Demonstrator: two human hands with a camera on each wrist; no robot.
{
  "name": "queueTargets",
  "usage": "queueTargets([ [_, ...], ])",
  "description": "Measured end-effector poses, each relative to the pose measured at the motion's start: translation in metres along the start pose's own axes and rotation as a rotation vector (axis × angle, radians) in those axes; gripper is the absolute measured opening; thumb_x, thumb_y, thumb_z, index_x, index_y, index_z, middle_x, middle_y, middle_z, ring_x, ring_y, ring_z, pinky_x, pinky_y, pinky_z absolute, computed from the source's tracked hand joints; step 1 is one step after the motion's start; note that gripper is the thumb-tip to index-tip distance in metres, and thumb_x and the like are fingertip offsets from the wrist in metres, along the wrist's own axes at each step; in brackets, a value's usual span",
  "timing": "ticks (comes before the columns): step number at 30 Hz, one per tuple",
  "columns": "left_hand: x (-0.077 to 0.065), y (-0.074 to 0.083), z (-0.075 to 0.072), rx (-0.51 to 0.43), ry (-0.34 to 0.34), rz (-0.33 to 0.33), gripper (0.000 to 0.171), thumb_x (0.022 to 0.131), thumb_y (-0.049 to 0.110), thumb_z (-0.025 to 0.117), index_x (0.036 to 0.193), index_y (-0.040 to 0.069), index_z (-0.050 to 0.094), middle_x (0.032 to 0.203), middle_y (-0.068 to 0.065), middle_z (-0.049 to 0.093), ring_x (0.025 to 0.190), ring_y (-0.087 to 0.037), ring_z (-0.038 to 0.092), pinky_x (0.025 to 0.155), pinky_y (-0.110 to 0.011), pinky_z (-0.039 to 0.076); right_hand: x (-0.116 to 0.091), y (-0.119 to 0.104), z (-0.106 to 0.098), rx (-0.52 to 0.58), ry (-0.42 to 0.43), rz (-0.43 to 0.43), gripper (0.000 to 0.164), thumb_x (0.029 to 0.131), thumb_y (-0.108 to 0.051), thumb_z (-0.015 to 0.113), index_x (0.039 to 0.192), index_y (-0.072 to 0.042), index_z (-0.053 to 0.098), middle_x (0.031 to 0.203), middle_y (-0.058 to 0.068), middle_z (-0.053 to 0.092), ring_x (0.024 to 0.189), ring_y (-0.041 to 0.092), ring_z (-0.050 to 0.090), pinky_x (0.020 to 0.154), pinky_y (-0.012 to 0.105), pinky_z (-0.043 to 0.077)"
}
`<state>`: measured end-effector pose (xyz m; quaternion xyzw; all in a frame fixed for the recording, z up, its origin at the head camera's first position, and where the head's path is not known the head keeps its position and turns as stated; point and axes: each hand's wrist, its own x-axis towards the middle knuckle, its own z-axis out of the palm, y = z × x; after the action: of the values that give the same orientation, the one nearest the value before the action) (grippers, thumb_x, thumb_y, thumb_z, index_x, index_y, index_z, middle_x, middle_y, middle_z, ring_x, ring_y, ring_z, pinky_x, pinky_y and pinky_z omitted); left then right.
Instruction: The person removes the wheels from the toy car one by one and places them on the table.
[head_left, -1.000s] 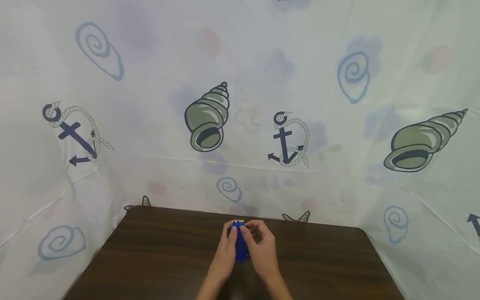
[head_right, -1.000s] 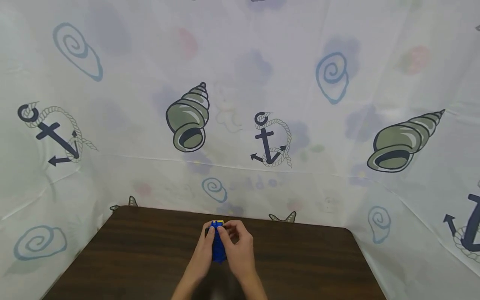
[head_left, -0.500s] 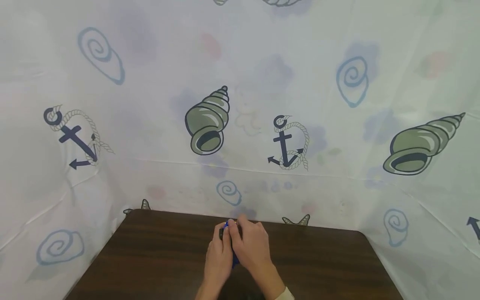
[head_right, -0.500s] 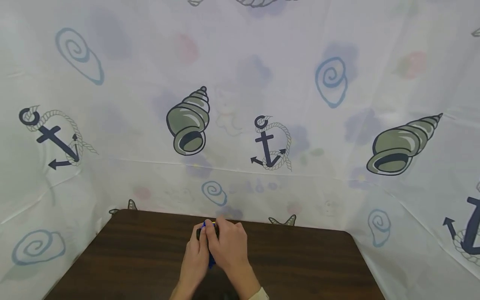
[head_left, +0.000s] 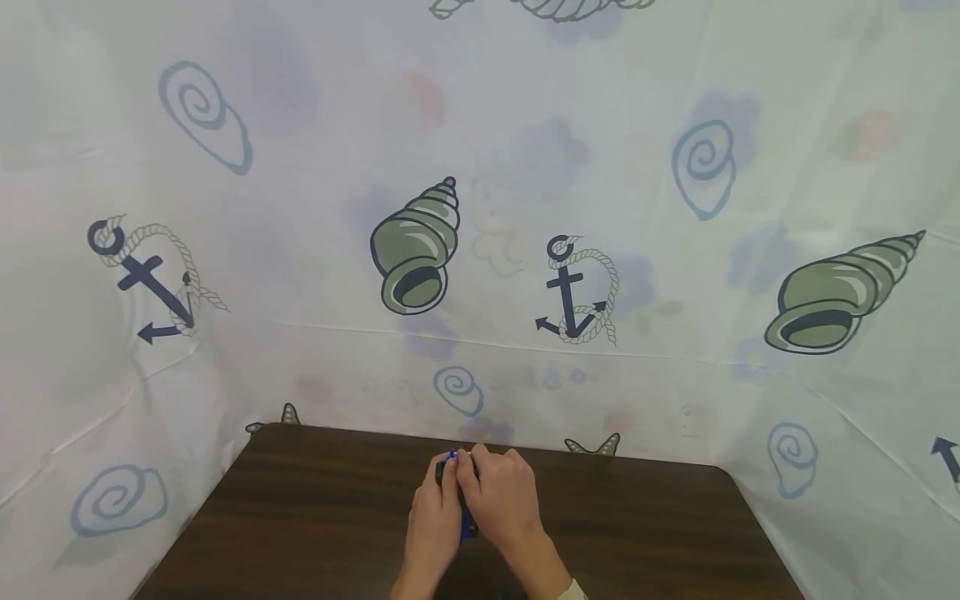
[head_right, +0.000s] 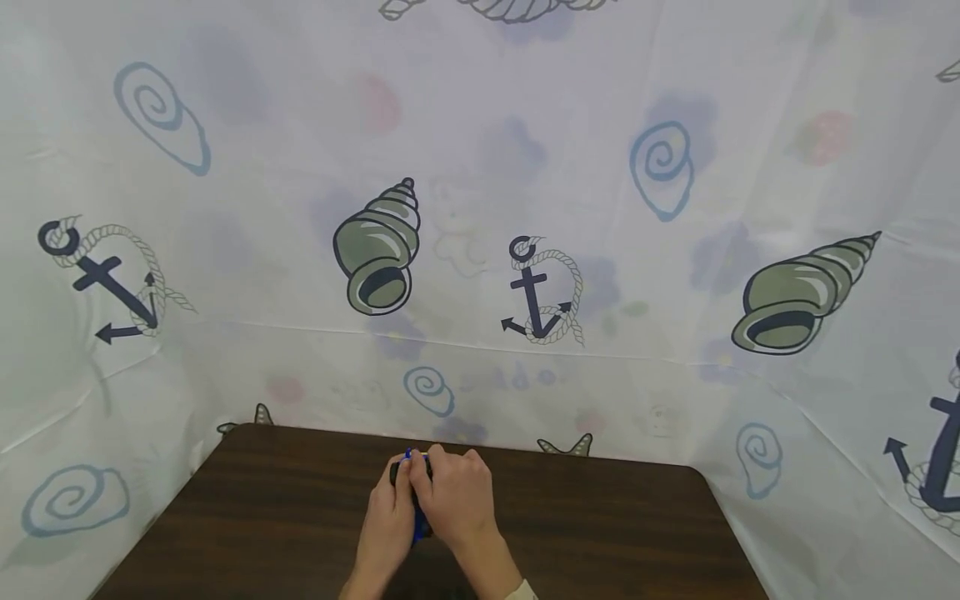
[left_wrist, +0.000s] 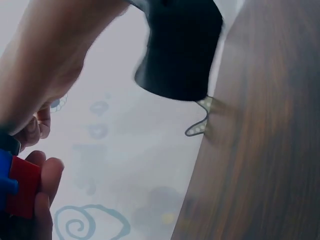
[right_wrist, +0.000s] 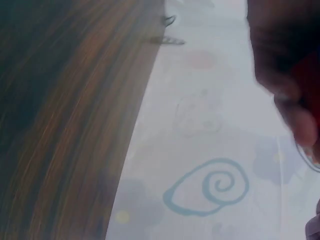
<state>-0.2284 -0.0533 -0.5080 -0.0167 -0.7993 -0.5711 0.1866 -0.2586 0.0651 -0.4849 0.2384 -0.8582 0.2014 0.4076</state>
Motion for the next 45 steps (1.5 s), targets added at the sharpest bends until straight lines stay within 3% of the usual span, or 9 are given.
queueTargets([
  [7, 0.001, -0.004, -0.003, -0.093, -0.101, 0.005, 0.042, 0.120, 0.038, 0.035, 0.124, 0.008, 0.065, 0.085, 0.002, 0.065, 0.066, -0.009, 0.060, 0.061, -0.025, 0.051, -0.003, 0.006, 0.001, -0.081, 0.092, -0.119, 0.057, 0.118, -0.037, 0.034, 0.065, -0.018, 0.038, 0.048, -0.011, 0.025, 0.052, -0.001, 0.006, 0.053, 0.016, 0.018],
  [12, 0.004, -0.006, -0.004, -0.103, -0.136, -0.001, 0.043, 0.119, 0.039, 0.035, 0.127, 0.009, 0.065, 0.087, 0.001, 0.066, 0.069, -0.009, 0.061, 0.064, -0.025, 0.052, -0.002, 0.007, -0.001, -0.092, 0.123, -0.140, 0.056, 0.118, -0.034, 0.031, 0.065, -0.018, 0.039, 0.047, -0.010, 0.027, 0.055, -0.002, 0.005, 0.052, 0.015, 0.014],
  [23, 0.004, -0.008, -0.002, -0.131, -0.160, 0.000, 0.043, 0.120, 0.038, 0.032, 0.112, 0.010, 0.064, 0.087, 0.001, 0.062, 0.071, -0.009, 0.059, 0.066, -0.025, 0.051, -0.008, 0.010, 0.001, -0.082, 0.058, -0.108, 0.046, 0.111, -0.024, 0.045, 0.065, -0.017, 0.039, 0.047, -0.010, 0.028, 0.052, -0.001, 0.007, 0.050, 0.015, 0.011],
  [33, 0.003, -0.010, 0.002, -0.213, -0.187, -0.040, 0.045, 0.120, 0.038, 0.030, 0.114, 0.007, 0.062, 0.089, -0.002, 0.064, 0.073, -0.012, 0.062, 0.066, -0.026, 0.053, -0.008, 0.007, -0.005, -0.062, -0.034, -0.058, 0.037, 0.103, -0.018, 0.060, 0.070, -0.017, 0.043, 0.054, -0.011, 0.031, 0.049, 0.001, 0.017, 0.046, 0.017, 0.020],
  [35, 0.002, -0.010, 0.001, -0.250, -0.226, -0.067, 0.050, 0.120, 0.042, 0.027, 0.112, 0.006, 0.060, 0.087, -0.001, 0.062, 0.071, -0.011, 0.061, 0.065, -0.027, 0.053, -0.007, 0.006, -0.006, -0.065, -0.038, -0.058, 0.037, 0.102, -0.018, 0.061, 0.070, -0.016, 0.044, 0.054, -0.010, 0.032, 0.048, 0.002, 0.018, 0.046, 0.018, 0.022],
  [39, 0.002, -0.011, -0.005, -0.490, -0.379, -0.258, 0.077, 0.112, 0.070, 0.021, 0.111, 0.006, 0.063, 0.083, -0.002, 0.069, 0.065, -0.013, 0.066, 0.063, -0.030, 0.058, -0.005, 0.002, -0.010, -0.017, -0.053, -0.038, 0.035, 0.103, -0.015, 0.060, 0.071, -0.017, 0.045, 0.054, -0.012, 0.033, 0.049, 0.001, 0.019, 0.047, 0.016, 0.022],
  [42, 0.004, -0.009, -0.012, -0.636, -0.422, -0.377, 0.092, 0.101, 0.086, 0.021, 0.114, 0.007, 0.068, 0.084, -0.003, 0.075, 0.062, -0.017, 0.069, 0.062, -0.034, 0.061, -0.003, -0.001, -0.013, 0.040, -0.078, -0.026, 0.031, 0.104, -0.014, 0.058, 0.075, -0.018, 0.047, 0.055, -0.015, 0.033, 0.051, -0.001, 0.021, 0.050, 0.014, 0.022],
  [45, 0.005, -0.005, -0.017, -0.673, -0.426, -0.372, 0.090, 0.101, 0.086, 0.023, 0.120, 0.009, 0.067, 0.087, -0.002, 0.076, 0.065, -0.017, 0.070, 0.062, -0.034, 0.061, -0.002, -0.003, -0.015, 0.068, -0.104, -0.015, 0.029, 0.106, -0.017, 0.056, 0.078, -0.018, 0.048, 0.057, -0.016, 0.034, 0.052, -0.002, 0.023, 0.053, 0.014, 0.023],
])
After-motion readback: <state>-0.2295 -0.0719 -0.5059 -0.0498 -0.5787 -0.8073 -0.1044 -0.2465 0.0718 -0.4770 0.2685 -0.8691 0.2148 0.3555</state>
